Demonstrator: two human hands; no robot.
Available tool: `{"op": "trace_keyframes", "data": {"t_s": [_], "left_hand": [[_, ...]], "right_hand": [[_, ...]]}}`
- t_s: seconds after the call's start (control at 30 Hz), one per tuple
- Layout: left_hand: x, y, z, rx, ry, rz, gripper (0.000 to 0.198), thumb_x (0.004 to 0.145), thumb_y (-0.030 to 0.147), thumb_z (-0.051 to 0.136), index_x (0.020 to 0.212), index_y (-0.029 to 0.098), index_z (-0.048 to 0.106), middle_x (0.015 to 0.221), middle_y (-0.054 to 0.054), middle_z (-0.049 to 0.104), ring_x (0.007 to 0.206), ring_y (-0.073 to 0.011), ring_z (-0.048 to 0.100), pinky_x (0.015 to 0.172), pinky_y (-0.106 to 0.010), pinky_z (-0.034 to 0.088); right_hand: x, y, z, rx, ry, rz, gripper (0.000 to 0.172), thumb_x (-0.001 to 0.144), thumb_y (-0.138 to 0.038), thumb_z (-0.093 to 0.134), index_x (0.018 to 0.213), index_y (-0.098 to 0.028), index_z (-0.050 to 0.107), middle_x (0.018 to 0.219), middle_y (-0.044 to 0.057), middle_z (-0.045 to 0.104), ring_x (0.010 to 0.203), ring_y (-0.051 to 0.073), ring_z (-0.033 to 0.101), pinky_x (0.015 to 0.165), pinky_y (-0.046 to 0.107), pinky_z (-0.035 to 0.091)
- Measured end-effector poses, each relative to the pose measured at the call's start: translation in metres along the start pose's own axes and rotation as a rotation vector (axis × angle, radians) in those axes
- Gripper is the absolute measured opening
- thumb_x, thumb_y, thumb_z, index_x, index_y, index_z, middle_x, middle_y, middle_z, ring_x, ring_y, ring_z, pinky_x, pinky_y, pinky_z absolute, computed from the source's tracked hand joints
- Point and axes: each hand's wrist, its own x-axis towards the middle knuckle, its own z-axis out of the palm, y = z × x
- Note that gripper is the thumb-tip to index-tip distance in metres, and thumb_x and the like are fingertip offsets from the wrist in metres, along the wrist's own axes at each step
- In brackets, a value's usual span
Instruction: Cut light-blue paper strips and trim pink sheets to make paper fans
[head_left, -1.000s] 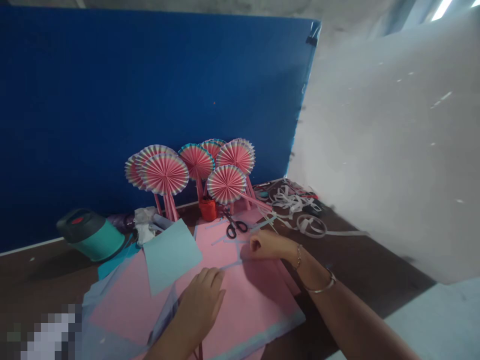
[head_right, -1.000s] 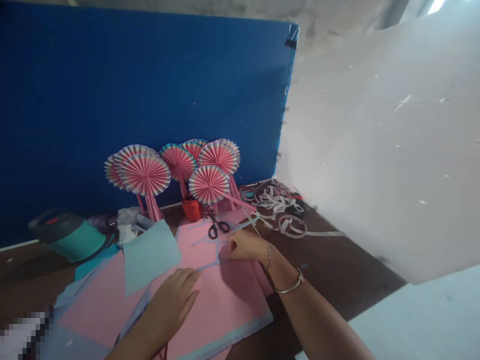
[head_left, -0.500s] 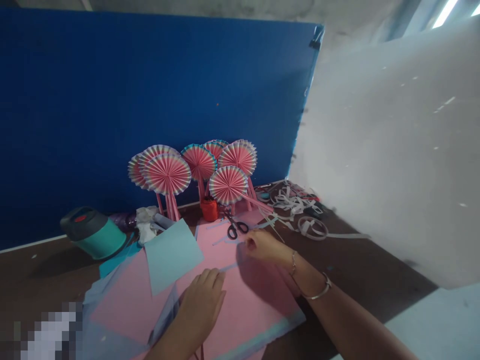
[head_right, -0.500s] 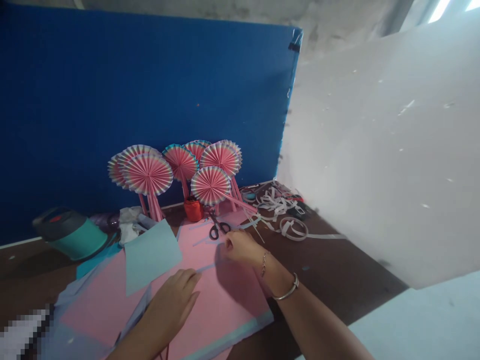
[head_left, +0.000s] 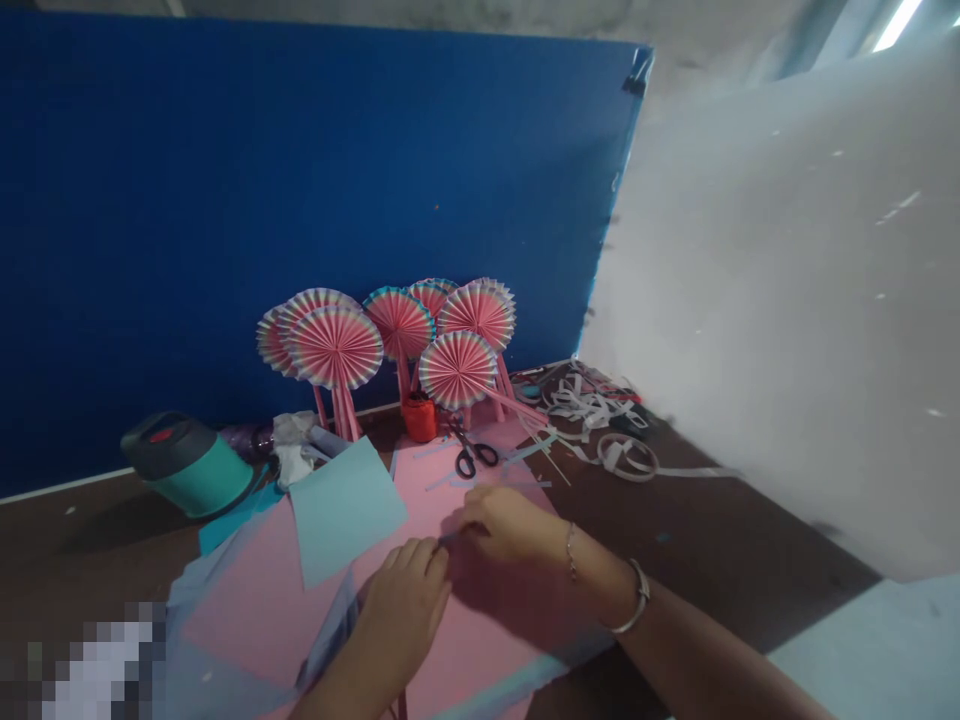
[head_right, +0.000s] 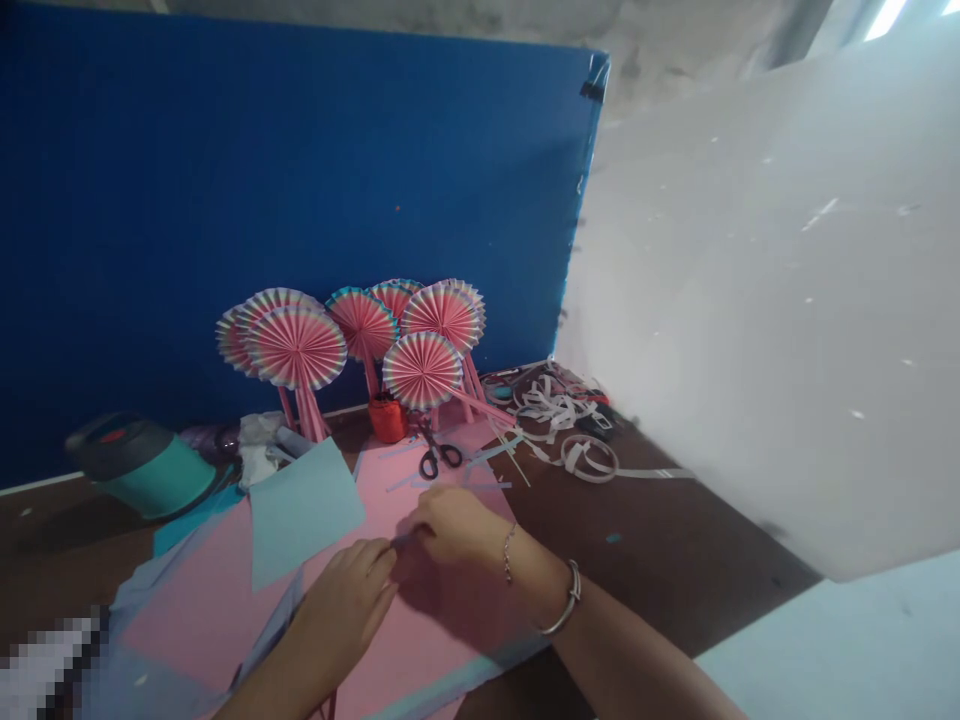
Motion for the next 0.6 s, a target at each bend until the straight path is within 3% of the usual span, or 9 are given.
{"op": "trace_keyframes", "data": {"t_s": [0.1, 0.27, 0.4, 0.53, 0.6], "left_hand": [[-0.001, -0.003, 0.005, 0.002, 0.068, -0.006, 0.027, 0.087, 0.014, 0.044, 0.107, 0.016, 0.062, 0.107, -0.011, 0.067, 0.094, -0.0265, 0.061, 0.083, -0.042, 0.049], [-0.005, -0.009, 0.022, -0.077, 0.276, -0.063, 0.032, 0.086, 0.016, 0.045, 0.114, 0.019, 0.060, 0.109, -0.010, 0.069, 0.095, -0.0245, 0.064, 0.083, -0.039, 0.051], [-0.006, -0.012, 0.031, -0.166, 0.314, -0.134, 0.031, 0.085, 0.015, 0.042, 0.110, 0.020, 0.060, 0.109, -0.010, 0.070, 0.099, -0.0246, 0.065, 0.085, -0.039, 0.052], [-0.007, -0.022, 0.021, -0.239, 0.344, -0.269, 0.034, 0.087, 0.015, 0.041, 0.119, 0.017, 0.053, 0.110, -0.011, 0.068, 0.095, -0.0225, 0.066, 0.080, -0.037, 0.053], [-0.008, -0.028, 0.011, -0.185, 0.459, -0.296, 0.030, 0.087, 0.014, 0.041, 0.113, 0.017, 0.055, 0.107, -0.011, 0.067, 0.097, -0.0245, 0.063, 0.083, -0.041, 0.051]], "right_hand": [[-0.002, -0.010, -0.001, -0.125, -0.087, 0.001, 0.033, 0.084, -0.014, 0.050, 0.109, -0.023, 0.070, 0.091, 0.008, 0.069, 0.087, 0.021, 0.060, 0.073, 0.029, 0.038], [-0.002, -0.016, -0.002, -0.141, -0.118, -0.007, 0.036, 0.087, -0.018, 0.050, 0.118, -0.025, 0.066, 0.098, 0.009, 0.069, 0.092, 0.022, 0.061, 0.073, 0.030, 0.038], [-0.003, -0.018, -0.001, -0.135, -0.104, -0.026, 0.035, 0.085, -0.018, 0.055, 0.117, -0.023, 0.066, 0.101, 0.009, 0.068, 0.093, 0.023, 0.060, 0.074, 0.030, 0.038], [-0.003, -0.017, -0.001, -0.109, -0.094, -0.040, 0.038, 0.084, -0.013, 0.053, 0.118, -0.023, 0.066, 0.096, 0.009, 0.068, 0.090, 0.021, 0.060, 0.075, 0.029, 0.038], [-0.002, -0.013, 0.001, -0.071, -0.084, -0.056, 0.035, 0.082, -0.012, 0.054, 0.113, -0.021, 0.069, 0.095, 0.010, 0.069, 0.090, 0.021, 0.061, 0.076, 0.029, 0.039]]}}
